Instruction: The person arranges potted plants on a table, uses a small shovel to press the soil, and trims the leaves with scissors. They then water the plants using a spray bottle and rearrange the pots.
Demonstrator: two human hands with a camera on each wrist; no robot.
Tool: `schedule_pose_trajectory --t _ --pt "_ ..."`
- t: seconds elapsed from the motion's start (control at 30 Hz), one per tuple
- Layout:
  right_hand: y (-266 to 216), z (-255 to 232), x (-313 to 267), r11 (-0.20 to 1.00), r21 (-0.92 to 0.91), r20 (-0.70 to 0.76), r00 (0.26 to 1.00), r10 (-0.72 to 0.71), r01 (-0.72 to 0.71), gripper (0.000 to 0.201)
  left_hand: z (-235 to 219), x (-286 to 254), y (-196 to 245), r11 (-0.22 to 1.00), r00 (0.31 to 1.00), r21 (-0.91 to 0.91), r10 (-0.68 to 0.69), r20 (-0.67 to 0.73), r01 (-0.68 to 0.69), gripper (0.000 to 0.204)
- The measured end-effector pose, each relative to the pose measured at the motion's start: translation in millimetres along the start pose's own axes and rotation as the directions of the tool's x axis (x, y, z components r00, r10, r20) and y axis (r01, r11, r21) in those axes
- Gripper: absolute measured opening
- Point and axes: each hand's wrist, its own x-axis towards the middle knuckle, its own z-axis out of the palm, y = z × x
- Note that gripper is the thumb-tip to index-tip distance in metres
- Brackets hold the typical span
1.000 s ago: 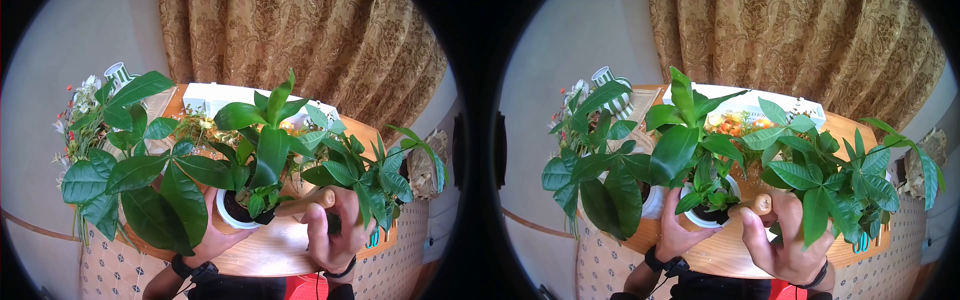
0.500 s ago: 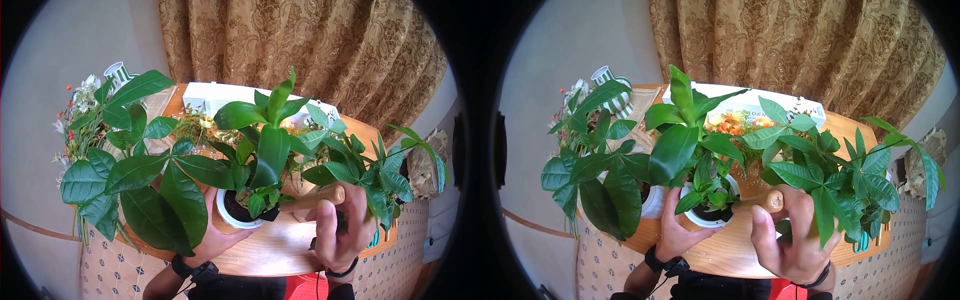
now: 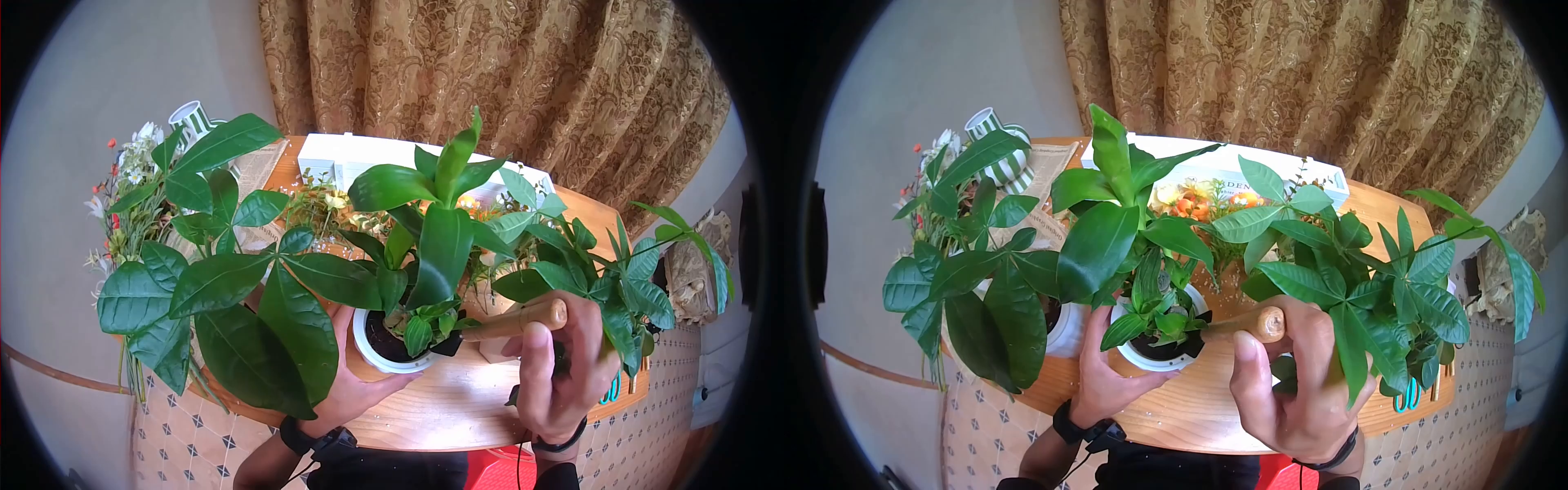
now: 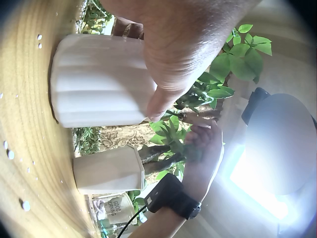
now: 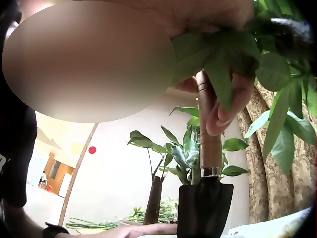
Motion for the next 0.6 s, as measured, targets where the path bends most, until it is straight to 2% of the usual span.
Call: schedule_pose_trajectory --t 0.47,0.6 --pt "-2.8 -3.1 -0.1 1.000 0.002 0.027 0.999 -0.020 0.019 0.020 1.2 -0.4 -0.1 0.999 1.000 -0.047 -0.001 -0.007 0.001 0.113" --pt "-4.5 -0.8 3.0 0.998 -0.033 0.044 0.997 -0.061 0.062 0.020 0.0 -0.1 1.2 1.000 1.000 0.000 -0.007 -0.003 0.007 0.113"
